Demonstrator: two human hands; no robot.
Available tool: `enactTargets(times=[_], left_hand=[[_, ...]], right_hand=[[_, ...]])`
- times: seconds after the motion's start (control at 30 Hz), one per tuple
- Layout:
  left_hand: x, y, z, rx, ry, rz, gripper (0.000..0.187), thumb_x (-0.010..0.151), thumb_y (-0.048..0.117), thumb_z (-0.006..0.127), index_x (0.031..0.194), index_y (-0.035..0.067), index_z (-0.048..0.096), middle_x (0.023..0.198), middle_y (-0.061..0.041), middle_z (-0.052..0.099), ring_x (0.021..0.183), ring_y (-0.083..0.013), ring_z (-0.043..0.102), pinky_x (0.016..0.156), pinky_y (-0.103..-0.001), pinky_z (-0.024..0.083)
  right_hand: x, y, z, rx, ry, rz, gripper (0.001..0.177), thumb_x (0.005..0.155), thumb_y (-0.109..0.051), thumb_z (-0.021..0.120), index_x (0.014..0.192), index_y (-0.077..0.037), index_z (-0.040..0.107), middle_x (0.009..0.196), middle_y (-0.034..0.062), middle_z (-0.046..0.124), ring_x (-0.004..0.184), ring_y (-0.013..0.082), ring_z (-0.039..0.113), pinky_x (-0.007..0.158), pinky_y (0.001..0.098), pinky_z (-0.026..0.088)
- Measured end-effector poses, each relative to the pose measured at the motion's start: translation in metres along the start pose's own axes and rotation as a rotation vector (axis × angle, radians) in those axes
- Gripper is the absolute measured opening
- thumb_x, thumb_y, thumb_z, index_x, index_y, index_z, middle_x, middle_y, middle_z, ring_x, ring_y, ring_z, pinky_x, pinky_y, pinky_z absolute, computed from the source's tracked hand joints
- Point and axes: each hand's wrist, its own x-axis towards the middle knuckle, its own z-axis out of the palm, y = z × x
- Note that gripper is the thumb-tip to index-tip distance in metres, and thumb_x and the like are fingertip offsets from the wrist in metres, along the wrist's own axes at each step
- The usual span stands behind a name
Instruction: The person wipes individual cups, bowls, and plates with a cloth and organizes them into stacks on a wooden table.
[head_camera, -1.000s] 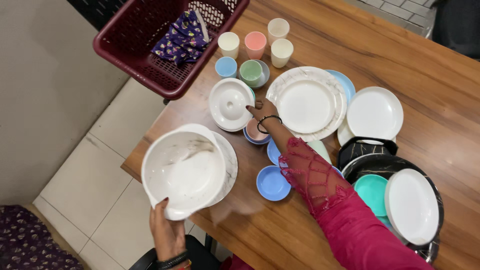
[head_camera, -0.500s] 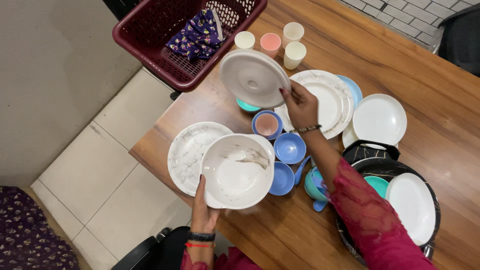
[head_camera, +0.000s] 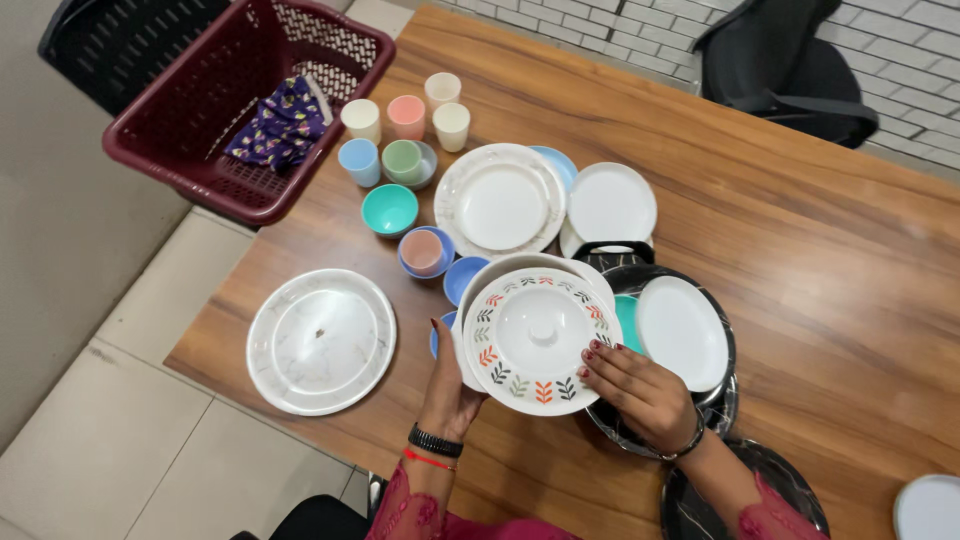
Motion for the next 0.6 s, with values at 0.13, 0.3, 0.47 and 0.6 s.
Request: enactTargets(times=[0.13, 0.3, 0.47, 0.6], left_hand=[[-0.010, -0.028, 0.036, 0.063, -0.030, -0.034, 0.083, 0.096, 0.070, 0.026, 0.152, 0.012, 0.044, 0.141, -0.009, 0.063, 0.121, -0.0204, 0.067, 0.088, -0.038, 0.064], [-0.017, -0.065, 0.070, 0.108, -0.071, -0.062, 0.080, 0.097, 0.069, 0.026, 0.151, 0.012, 0.043, 0.139, -0.012, 0.063, 0.121, -0.0237, 0.065, 0.089, -0.041, 0.060], [-0.016, -0.101, 0.102, 0.186, -0.130, -0.094, 0.077, 0.100, 0.064, 0.026, 0.154, 0.010, 0.041, 0.147, -0.009, 0.058, 0.130, -0.0200, 0.060, 0.103, -0.037, 0.053], [-0.009, -0.124, 0.132, 0.281, -0.189, -0.059, 0.077, 0.099, 0.062, 0.027, 0.158, 0.013, 0.033, 0.156, -0.005, 0.049, 0.140, -0.0158, 0.051, 0.112, -0.033, 0.046]], right_hand=[[-0.054, -0.003, -0.024, -0.106, 0.002, 0.081, 0.032, 0.088, -0.007, 0.067, 0.119, -0.004, 0.072, 0.127, 0.0118, 0.071, 0.124, 0.0294, 0.066, 0.105, 0.0456, 0.053], [-0.109, -0.001, -0.054, -0.088, -0.040, 0.129, 0.036, 0.087, -0.007, 0.068, 0.123, -0.007, 0.072, 0.128, 0.0089, 0.071, 0.128, 0.0277, 0.063, 0.110, 0.0487, 0.047], [-0.141, -0.005, -0.089, -0.082, -0.064, 0.180, 0.041, 0.084, -0.015, 0.074, 0.124, -0.006, 0.070, 0.130, 0.0103, 0.070, 0.130, 0.0319, 0.059, 0.108, 0.0501, 0.045], [-0.166, -0.005, -0.120, -0.060, 0.002, 0.247, 0.041, 0.085, -0.021, 0.079, 0.124, -0.010, 0.071, 0.128, 0.0066, 0.071, 0.129, 0.0273, 0.062, 0.109, 0.0480, 0.046]])
